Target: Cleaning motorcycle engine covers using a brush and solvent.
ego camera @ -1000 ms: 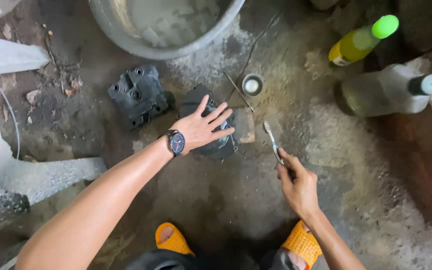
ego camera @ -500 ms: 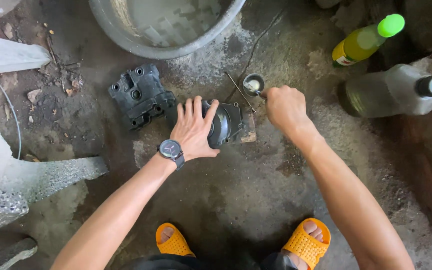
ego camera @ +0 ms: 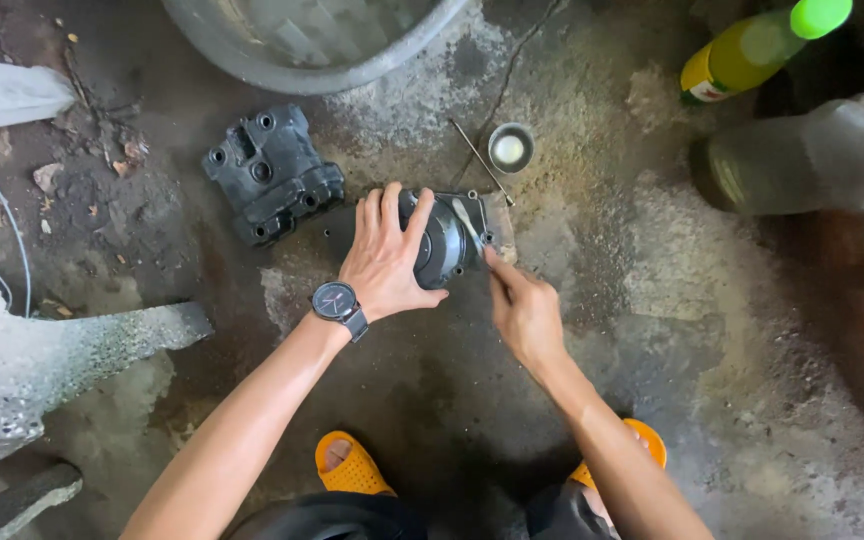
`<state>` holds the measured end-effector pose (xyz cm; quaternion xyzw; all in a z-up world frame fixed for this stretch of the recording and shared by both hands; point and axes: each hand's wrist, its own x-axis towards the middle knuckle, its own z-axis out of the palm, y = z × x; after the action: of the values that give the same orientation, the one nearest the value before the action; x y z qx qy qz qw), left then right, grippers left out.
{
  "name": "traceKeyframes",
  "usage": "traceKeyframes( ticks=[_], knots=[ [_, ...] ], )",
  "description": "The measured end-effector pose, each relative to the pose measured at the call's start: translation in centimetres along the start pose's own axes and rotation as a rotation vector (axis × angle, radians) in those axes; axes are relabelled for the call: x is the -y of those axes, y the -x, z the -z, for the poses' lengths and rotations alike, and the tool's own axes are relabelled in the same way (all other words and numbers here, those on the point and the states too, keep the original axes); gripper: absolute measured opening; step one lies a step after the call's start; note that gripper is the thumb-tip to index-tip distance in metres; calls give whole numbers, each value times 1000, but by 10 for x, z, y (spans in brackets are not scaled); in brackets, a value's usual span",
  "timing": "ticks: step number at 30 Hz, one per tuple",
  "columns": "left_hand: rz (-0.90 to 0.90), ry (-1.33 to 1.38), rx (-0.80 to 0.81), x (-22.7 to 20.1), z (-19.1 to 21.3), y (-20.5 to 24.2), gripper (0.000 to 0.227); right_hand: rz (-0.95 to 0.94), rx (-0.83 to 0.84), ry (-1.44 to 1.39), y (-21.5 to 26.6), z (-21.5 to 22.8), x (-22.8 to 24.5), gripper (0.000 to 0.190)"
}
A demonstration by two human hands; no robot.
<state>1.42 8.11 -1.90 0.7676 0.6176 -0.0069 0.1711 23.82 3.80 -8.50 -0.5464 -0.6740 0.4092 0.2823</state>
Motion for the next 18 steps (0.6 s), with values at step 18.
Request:
traceKeyframes(
  ticks=[18],
  knots=[
    [1,41,-5,-1,0,-1,132,152,133,369,-23,19,-5,48]
  ],
)
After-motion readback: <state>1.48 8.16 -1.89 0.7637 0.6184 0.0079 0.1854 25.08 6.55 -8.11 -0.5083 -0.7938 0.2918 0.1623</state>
